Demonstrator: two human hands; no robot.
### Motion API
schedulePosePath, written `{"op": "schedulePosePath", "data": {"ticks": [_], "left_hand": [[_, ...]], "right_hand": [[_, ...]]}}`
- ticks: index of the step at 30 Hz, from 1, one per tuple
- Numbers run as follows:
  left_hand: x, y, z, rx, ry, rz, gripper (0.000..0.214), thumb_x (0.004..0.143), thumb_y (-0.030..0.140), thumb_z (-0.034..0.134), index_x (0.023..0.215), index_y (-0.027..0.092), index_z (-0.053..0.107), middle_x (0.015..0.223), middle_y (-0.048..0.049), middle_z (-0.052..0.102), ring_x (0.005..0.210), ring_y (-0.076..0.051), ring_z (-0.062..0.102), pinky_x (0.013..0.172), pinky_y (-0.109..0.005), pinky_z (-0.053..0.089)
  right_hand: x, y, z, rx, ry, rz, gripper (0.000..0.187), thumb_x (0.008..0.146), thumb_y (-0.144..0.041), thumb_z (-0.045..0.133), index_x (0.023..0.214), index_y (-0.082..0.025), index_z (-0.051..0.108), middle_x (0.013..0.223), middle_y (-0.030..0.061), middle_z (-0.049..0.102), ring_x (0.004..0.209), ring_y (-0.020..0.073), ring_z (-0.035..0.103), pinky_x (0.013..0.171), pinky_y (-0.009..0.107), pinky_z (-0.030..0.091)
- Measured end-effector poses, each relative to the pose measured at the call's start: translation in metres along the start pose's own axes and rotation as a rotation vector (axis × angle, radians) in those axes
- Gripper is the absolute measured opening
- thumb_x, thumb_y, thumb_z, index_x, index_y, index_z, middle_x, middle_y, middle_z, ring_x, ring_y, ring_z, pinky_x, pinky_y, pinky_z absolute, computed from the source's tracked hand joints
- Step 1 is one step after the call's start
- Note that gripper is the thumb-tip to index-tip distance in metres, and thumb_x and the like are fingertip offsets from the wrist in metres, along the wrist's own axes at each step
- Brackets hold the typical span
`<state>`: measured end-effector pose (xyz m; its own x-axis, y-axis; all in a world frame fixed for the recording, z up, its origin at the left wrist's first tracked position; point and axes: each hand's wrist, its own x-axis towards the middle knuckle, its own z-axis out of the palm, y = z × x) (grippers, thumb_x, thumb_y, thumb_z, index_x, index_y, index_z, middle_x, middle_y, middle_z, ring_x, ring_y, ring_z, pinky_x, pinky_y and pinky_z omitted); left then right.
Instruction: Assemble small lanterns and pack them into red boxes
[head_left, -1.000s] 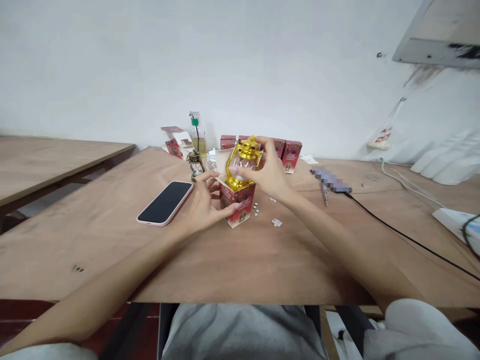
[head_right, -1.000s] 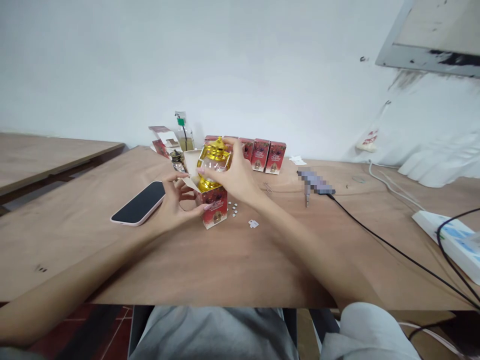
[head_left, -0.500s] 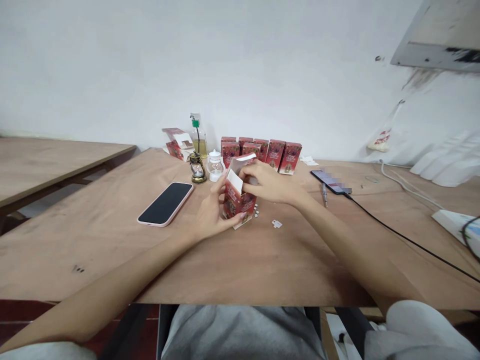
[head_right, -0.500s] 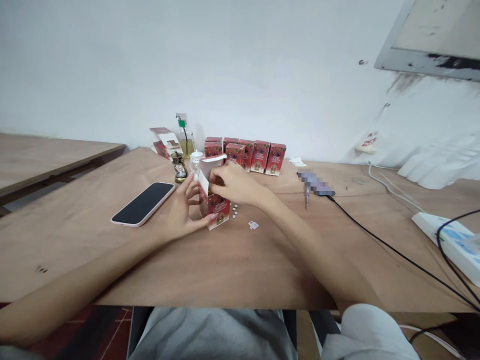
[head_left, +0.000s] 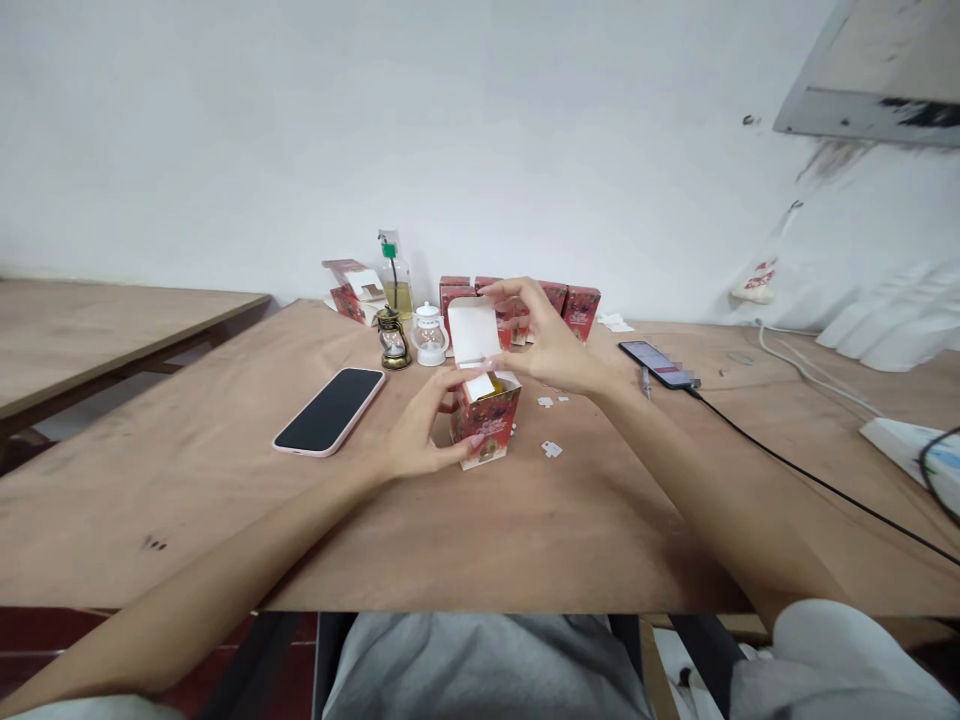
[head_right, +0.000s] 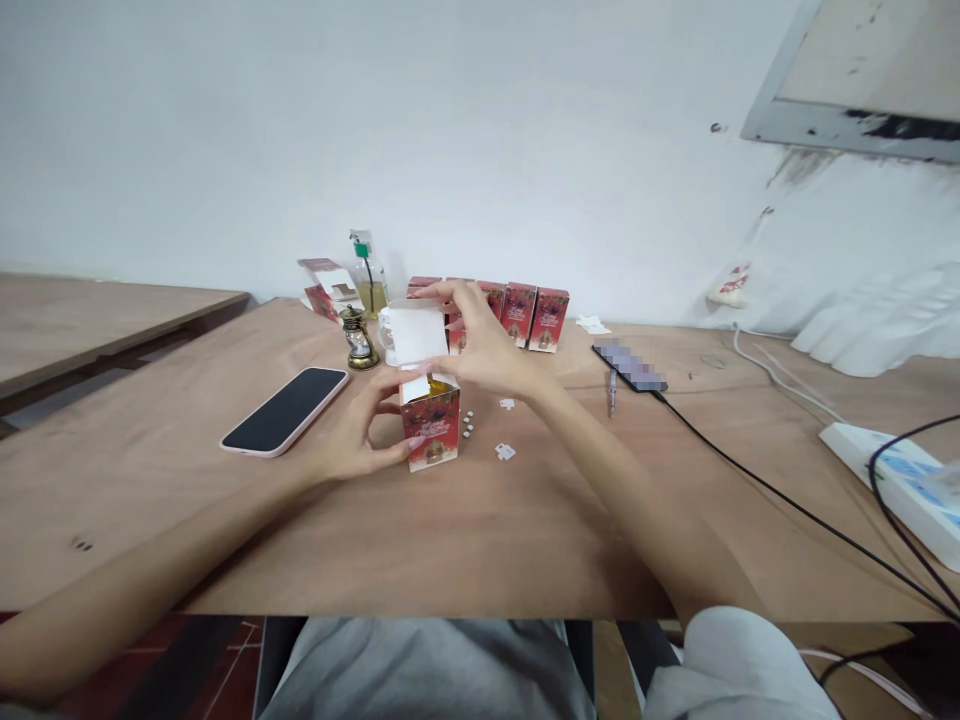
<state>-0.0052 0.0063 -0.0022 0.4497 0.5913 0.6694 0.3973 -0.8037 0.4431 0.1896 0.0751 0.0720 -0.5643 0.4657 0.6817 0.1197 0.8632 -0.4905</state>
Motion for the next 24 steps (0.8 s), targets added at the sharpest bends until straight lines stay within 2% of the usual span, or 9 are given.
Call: {"op": "schedulePosePath", "data": {"ticks": [3, 5, 9, 11, 13, 16, 19, 22, 24], "left_hand": [[0.001, 0.001, -0.002, -0.007, -0.011, -0.004, 0.062, 0.075, 0.019, 0.065, 0.130, 0.023, 0.036, 0.125, -0.0122, 0.047, 0.109, -0.025, 0.054, 0.080, -0.036, 0.055], [0.000, 0.000, -0.001, -0.018, 0.001, -0.009, 0.061, 0.075, 0.020, 0.065, 0.129, 0.023, 0.036, 0.123, -0.0121, 0.048, 0.108, -0.025, 0.055, 0.079, -0.037, 0.056], [-0.001, -0.003, 0.002, -0.019, 0.020, -0.022, 0.062, 0.076, 0.023, 0.065, 0.130, 0.022, 0.035, 0.125, -0.0130, 0.047, 0.109, -0.026, 0.054, 0.079, -0.039, 0.056], [-0.001, -0.002, 0.001, -0.007, 0.015, -0.018, 0.062, 0.076, 0.024, 0.065, 0.131, 0.023, 0.035, 0.126, -0.0130, 0.047, 0.111, -0.027, 0.054, 0.080, -0.039, 0.056], [0.000, 0.000, 0.000, 0.012, 0.002, -0.009, 0.061, 0.076, 0.023, 0.066, 0.130, 0.023, 0.036, 0.126, -0.0127, 0.047, 0.112, -0.027, 0.054, 0.081, -0.039, 0.056], [0.001, 0.002, -0.001, 0.012, -0.006, -0.006, 0.062, 0.076, 0.021, 0.065, 0.131, 0.023, 0.036, 0.126, -0.0123, 0.048, 0.113, -0.026, 0.053, 0.083, -0.039, 0.055], [0.001, 0.002, -0.001, -0.005, -0.008, -0.011, 0.067, 0.076, 0.021, 0.065, 0.135, 0.023, 0.033, 0.128, -0.0130, 0.047, 0.112, -0.027, 0.054, 0.082, -0.039, 0.056], [0.001, 0.001, 0.000, -0.010, -0.018, -0.024, 0.069, 0.077, 0.021, 0.065, 0.137, 0.022, 0.031, 0.130, -0.0135, 0.046, 0.113, -0.027, 0.053, 0.082, -0.039, 0.056], [0.000, 0.000, 0.000, -0.011, -0.016, -0.023, 0.069, 0.077, 0.021, 0.065, 0.137, 0.022, 0.031, 0.130, -0.0134, 0.046, 0.113, -0.026, 0.054, 0.084, -0.039, 0.056]], "right_hand": [[-0.001, -0.009, 0.005, -0.155, -0.004, -0.025, 0.075, 0.067, -0.037, 0.076, 0.131, -0.025, 0.040, 0.135, 0.0109, 0.036, 0.127, 0.0270, 0.035, 0.101, 0.047, 0.038], [-0.001, -0.012, 0.006, -0.243, -0.020, -0.053, 0.075, 0.070, -0.041, 0.073, 0.134, -0.024, 0.038, 0.135, 0.0113, 0.038, 0.127, 0.0273, 0.034, 0.104, 0.049, 0.033], [-0.001, -0.011, 0.005, -0.344, -0.126, -0.091, 0.047, 0.082, -0.037, 0.063, 0.125, -0.023, 0.050, 0.113, 0.0078, 0.058, 0.109, 0.0246, 0.044, 0.097, 0.047, 0.038], [-0.001, -0.009, 0.005, -0.366, -0.100, -0.120, 0.030, 0.086, -0.032, 0.058, 0.115, -0.022, 0.057, 0.099, 0.0064, 0.062, 0.101, 0.0236, 0.047, 0.092, 0.044, 0.041], [-0.001, -0.008, 0.007, -0.367, -0.029, -0.144, 0.020, 0.086, -0.025, 0.056, 0.105, -0.021, 0.061, 0.096, 0.0065, 0.062, 0.098, 0.0226, 0.049, 0.088, 0.042, 0.043], [0.000, -0.008, 0.007, -0.295, 0.002, -0.107, 0.015, 0.084, -0.017, 0.054, 0.097, -0.019, 0.060, 0.095, 0.0063, 0.062, 0.088, 0.0190, 0.055, 0.079, 0.036, 0.046], [0.000, -0.011, 0.001, -0.235, -0.094, -0.008, 0.012, 0.081, -0.012, 0.053, 0.091, -0.016, 0.059, 0.089, 0.0048, 0.064, 0.077, 0.0150, 0.059, 0.072, 0.031, 0.047], [-0.001, -0.015, -0.005, -0.233, -0.225, 0.058, 0.010, 0.080, -0.009, 0.052, 0.085, -0.016, 0.057, 0.085, 0.0035, 0.064, 0.076, 0.0144, 0.060, 0.072, 0.031, 0.047], [-0.001, -0.017, -0.008, -0.249, -0.235, 0.073, 0.014, 0.079, -0.008, 0.053, 0.089, -0.017, 0.054, 0.087, 0.0032, 0.062, 0.077, 0.0149, 0.059, 0.072, 0.032, 0.047]]}}
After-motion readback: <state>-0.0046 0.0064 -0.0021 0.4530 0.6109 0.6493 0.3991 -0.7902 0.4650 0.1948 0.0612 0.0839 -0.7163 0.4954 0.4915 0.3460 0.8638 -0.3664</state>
